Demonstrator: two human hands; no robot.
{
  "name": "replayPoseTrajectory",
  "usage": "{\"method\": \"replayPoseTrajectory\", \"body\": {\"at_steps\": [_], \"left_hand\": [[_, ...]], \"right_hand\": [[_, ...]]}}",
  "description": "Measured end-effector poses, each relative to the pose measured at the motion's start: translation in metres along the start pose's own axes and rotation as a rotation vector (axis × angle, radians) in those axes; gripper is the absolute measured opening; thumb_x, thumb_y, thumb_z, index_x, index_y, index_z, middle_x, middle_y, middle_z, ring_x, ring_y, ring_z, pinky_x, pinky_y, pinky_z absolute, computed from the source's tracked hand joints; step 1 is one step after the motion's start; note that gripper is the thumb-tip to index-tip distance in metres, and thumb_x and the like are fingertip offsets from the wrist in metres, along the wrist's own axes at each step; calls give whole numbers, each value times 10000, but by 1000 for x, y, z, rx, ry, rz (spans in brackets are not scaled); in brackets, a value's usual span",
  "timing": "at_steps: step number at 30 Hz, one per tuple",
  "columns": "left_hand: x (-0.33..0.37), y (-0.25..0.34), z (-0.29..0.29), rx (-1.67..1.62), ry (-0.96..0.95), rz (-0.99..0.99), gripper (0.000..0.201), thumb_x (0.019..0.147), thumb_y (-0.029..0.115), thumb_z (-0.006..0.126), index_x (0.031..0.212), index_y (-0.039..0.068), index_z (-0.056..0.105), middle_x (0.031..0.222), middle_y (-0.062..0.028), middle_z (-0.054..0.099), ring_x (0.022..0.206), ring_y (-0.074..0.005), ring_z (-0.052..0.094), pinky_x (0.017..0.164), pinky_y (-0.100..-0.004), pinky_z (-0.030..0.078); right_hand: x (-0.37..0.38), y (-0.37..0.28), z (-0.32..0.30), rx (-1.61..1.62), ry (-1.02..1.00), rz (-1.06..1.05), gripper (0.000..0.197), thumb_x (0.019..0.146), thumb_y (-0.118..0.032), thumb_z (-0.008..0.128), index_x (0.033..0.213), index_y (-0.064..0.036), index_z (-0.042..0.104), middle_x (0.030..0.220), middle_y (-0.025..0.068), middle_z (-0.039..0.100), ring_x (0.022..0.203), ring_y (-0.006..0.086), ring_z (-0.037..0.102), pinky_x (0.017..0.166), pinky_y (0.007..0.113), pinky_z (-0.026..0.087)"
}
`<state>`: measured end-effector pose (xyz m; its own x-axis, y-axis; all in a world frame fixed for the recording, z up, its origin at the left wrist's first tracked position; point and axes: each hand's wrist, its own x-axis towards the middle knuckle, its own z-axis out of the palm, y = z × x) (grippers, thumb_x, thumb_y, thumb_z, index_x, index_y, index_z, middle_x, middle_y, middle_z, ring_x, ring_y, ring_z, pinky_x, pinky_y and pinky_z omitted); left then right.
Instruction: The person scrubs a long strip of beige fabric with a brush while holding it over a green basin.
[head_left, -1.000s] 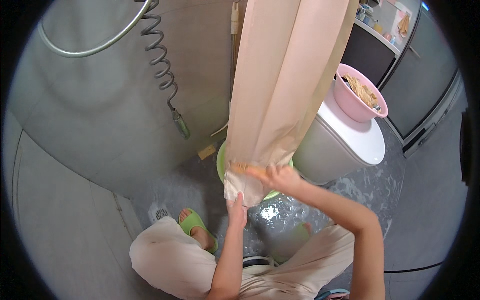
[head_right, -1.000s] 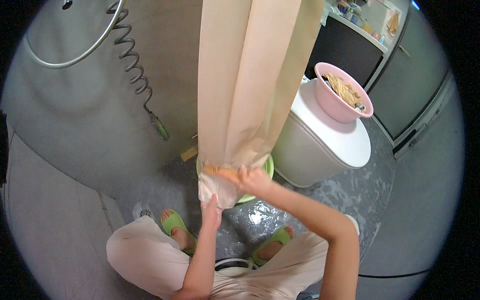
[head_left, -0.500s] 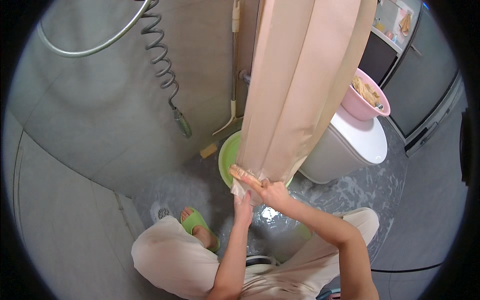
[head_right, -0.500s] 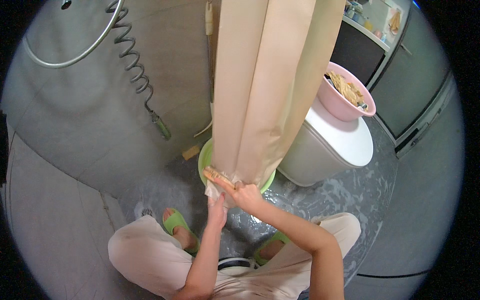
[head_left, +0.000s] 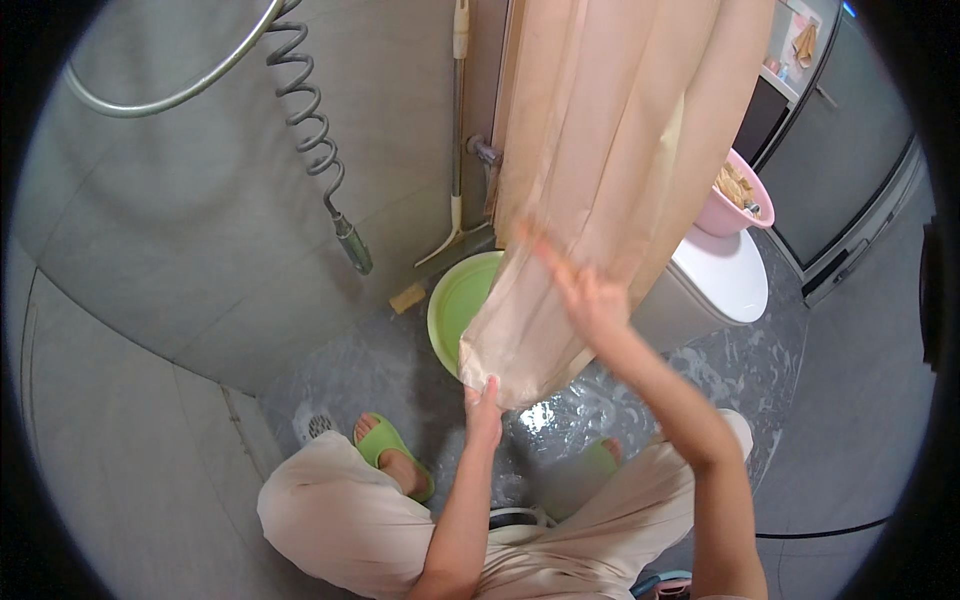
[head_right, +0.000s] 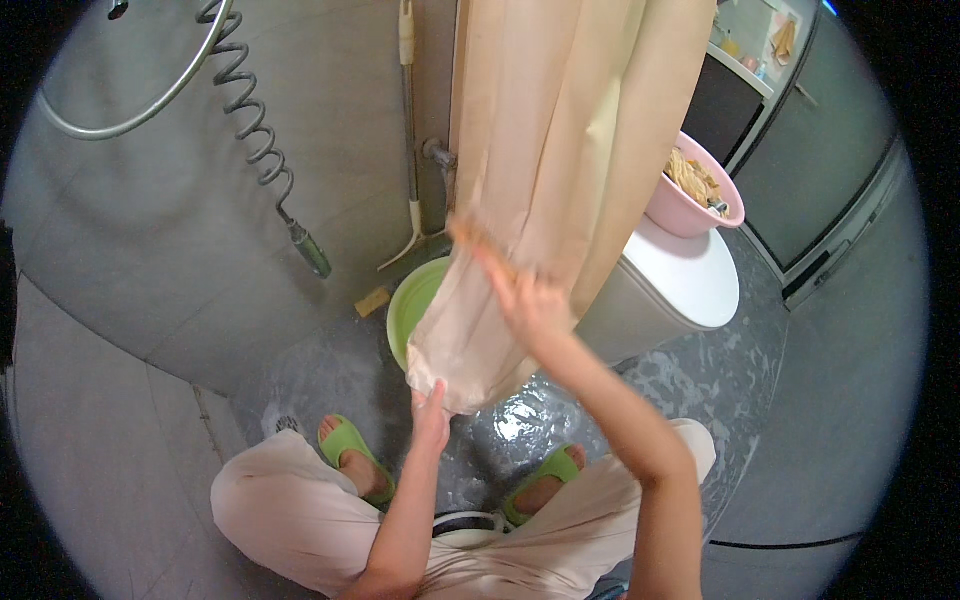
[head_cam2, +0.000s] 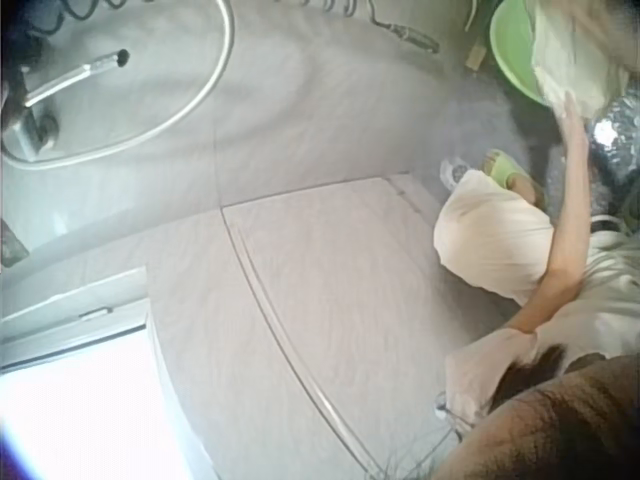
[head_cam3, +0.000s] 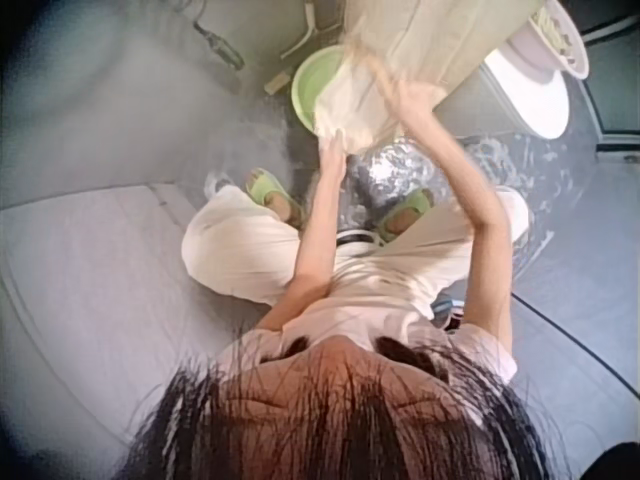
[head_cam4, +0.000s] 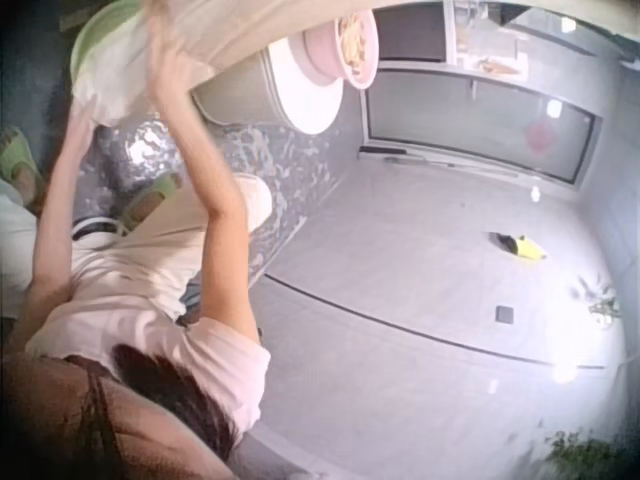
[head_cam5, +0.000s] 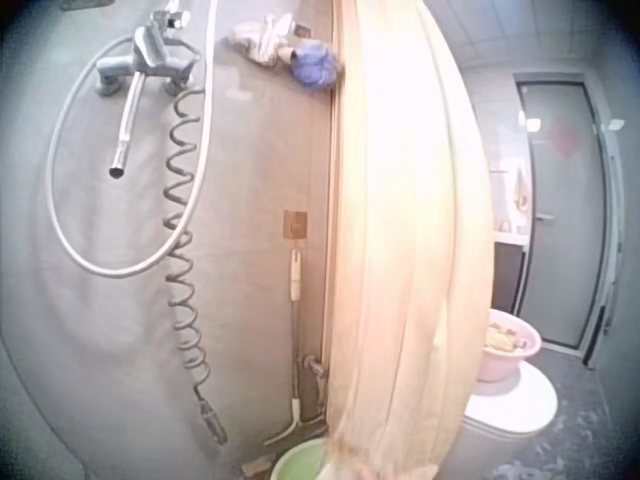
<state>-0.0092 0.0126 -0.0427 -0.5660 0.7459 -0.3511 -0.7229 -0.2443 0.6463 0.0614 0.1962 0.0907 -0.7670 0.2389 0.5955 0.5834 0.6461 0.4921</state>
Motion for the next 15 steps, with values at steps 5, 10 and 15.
{"method": "replayPoseTrajectory", "body": {"at_steps": [5, 10, 15], "left_hand": [[6, -14, 3, 170, -9, 78, 568, 969, 89, 461, 1473, 58, 203, 1417, -130, 382, 1263, -226, 424, 1037, -342, 363], [12, -31, -24, 251, -59, 50, 658, 956, 21, 431, 1503, 179, 101, 1483, -101, 279, 1323, -277, 356, 1065, -425, 356], [8, -24, -15, 74, -1, 13, 656, 962, 54, 453, 1499, 210, 110, 1477, -100, 283, 1316, -282, 364, 1040, -482, 376]], "right_hand": [[-81, -84, -17, 362, -270, -124, 708, 767, -166, 562, 1445, -258, 376, 638, 79, 537, 459, 170, 550, 361, 322, 443], [-48, -32, -17, 127, -213, -201, 695, 778, -177, 561, 1443, -264, 377, 644, 73, 553, 505, 190, 594, 386, 343, 467], [67, 58, -76, -172, -9, 57, 713, 800, -117, 524, 1464, -296, 336, 683, 55, 512, 441, 185, 510, 391, 311, 462]]}}
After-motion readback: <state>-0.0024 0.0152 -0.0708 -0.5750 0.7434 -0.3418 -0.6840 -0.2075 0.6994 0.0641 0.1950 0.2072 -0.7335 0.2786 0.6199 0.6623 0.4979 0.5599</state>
